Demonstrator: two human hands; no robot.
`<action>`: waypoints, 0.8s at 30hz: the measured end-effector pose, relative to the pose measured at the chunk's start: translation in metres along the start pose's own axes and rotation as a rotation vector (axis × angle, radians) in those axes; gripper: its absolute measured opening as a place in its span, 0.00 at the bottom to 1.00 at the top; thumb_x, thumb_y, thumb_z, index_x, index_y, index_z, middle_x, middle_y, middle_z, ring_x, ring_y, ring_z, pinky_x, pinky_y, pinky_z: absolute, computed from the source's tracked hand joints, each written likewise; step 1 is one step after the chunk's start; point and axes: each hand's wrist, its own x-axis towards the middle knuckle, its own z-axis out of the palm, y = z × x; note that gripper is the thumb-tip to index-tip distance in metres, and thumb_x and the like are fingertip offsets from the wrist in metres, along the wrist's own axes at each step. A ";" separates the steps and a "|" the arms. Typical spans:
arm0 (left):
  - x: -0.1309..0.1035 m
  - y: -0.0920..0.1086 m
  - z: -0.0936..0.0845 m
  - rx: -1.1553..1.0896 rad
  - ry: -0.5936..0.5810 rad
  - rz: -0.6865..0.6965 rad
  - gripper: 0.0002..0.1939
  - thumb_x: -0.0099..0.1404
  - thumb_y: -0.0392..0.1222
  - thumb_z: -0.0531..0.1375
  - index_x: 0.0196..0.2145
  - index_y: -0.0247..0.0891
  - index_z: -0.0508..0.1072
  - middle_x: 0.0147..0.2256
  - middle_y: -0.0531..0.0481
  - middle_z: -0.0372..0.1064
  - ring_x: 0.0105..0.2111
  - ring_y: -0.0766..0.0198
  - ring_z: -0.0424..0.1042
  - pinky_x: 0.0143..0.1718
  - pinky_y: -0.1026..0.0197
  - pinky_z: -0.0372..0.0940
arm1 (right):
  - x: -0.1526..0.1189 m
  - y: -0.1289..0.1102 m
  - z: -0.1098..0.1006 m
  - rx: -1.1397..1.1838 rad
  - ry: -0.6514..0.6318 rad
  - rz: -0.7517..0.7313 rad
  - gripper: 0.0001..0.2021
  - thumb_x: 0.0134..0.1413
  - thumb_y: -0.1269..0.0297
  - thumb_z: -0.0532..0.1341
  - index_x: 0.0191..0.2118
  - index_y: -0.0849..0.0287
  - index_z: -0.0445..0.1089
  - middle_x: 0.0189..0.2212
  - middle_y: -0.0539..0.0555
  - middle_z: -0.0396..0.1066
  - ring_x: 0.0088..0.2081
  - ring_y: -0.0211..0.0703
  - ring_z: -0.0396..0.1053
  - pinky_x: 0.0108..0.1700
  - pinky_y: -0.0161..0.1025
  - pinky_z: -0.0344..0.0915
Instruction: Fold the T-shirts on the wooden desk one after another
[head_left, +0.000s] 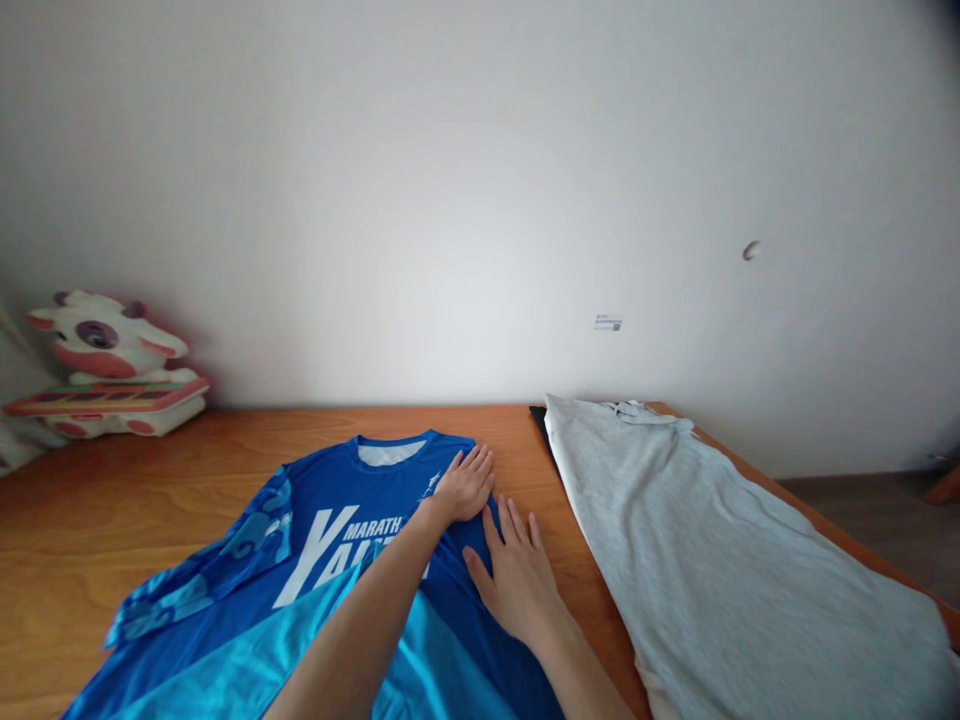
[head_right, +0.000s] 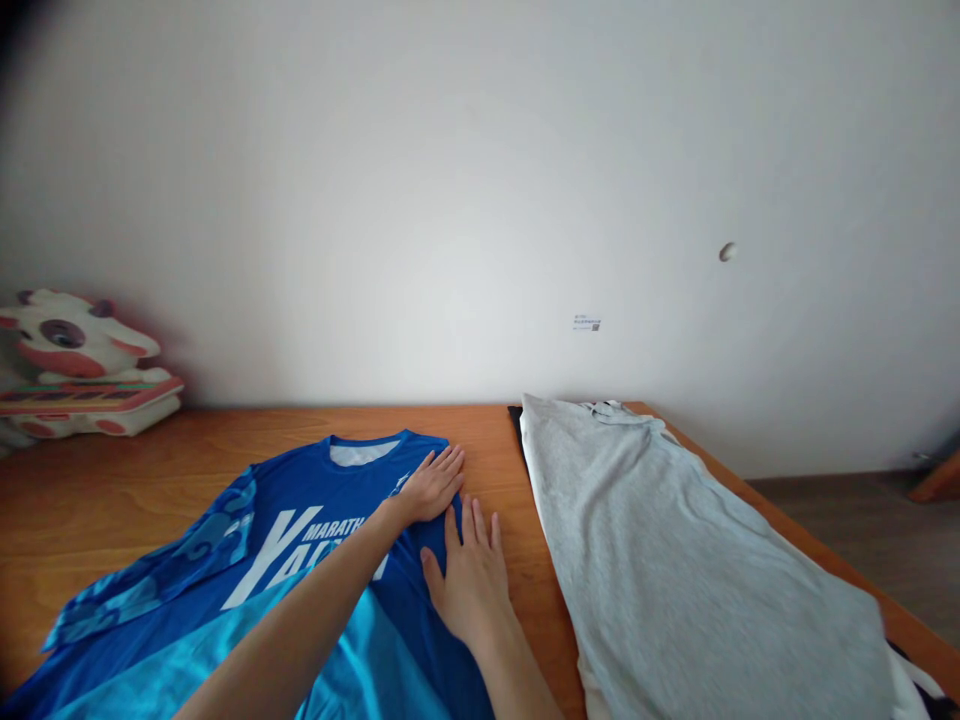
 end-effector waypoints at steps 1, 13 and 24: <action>0.000 -0.003 0.000 -0.011 0.001 -0.002 0.26 0.75 0.41 0.42 0.68 0.34 0.58 0.68 0.36 0.53 0.70 0.52 0.48 0.68 0.41 0.48 | 0.000 0.000 -0.001 0.002 -0.002 -0.004 0.35 0.68 0.46 0.46 0.71 0.64 0.52 0.72 0.65 0.43 0.72 0.60 0.40 0.71 0.62 0.37; -0.026 -0.015 -0.009 0.004 -0.085 -0.005 0.26 0.76 0.43 0.44 0.67 0.35 0.60 0.69 0.37 0.52 0.70 0.51 0.50 0.68 0.41 0.49 | 0.001 -0.005 -0.006 0.066 0.052 -0.179 0.32 0.66 0.52 0.51 0.69 0.66 0.56 0.71 0.61 0.48 0.71 0.54 0.46 0.72 0.56 0.41; -0.018 -0.009 -0.012 0.060 -0.086 -0.041 0.28 0.77 0.48 0.40 0.69 0.37 0.57 0.69 0.38 0.50 0.70 0.49 0.49 0.67 0.36 0.48 | -0.005 0.002 0.001 0.043 0.035 -0.171 0.28 0.72 0.58 0.39 0.67 0.62 0.62 0.69 0.59 0.55 0.70 0.49 0.50 0.71 0.56 0.44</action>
